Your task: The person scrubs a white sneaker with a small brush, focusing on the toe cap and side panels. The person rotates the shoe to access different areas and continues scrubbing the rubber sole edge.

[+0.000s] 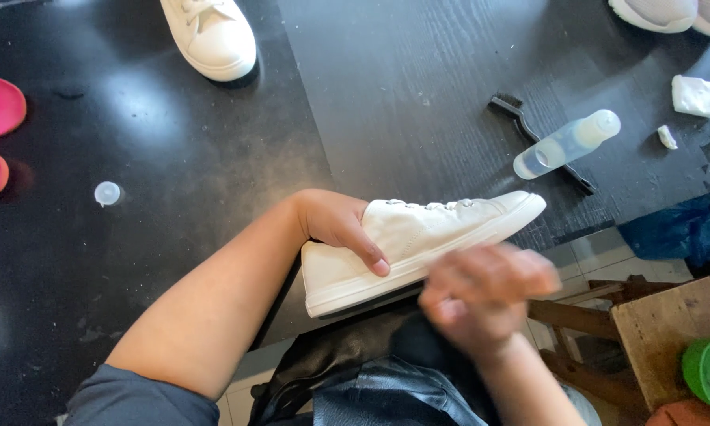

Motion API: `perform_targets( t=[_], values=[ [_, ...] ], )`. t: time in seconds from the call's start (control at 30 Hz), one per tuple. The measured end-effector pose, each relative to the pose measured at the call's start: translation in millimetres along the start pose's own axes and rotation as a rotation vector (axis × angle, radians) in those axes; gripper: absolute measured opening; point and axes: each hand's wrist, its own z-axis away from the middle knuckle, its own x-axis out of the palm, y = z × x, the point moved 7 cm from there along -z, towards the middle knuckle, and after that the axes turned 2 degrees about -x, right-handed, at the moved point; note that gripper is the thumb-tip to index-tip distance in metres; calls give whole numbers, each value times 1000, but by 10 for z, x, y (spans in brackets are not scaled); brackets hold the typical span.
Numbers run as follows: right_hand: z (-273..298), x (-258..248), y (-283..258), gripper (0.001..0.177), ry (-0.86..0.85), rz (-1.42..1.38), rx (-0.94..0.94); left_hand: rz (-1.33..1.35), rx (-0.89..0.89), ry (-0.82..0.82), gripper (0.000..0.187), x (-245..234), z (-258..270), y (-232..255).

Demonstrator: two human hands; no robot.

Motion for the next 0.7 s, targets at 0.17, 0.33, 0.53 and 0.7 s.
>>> perform_targets(
  t=[0.17, 0.33, 0.53, 0.7],
  values=[
    [87, 39, -4, 18, -24, -8, -19, 14, 11, 14, 55, -57, -26, -85],
    [-51, -5, -200, 10, 67, -58, -34, -12, 29, -11, 53, -18, -10, -45],
    [-97, -41, 7, 13, 65, 23, -35, 36, -19, 23, 54, -25, -1, -51],
    [53, 121, -82, 11, -60, 23, 6, 53, 10, -8, 51, -25, -37, -100]
  ],
)
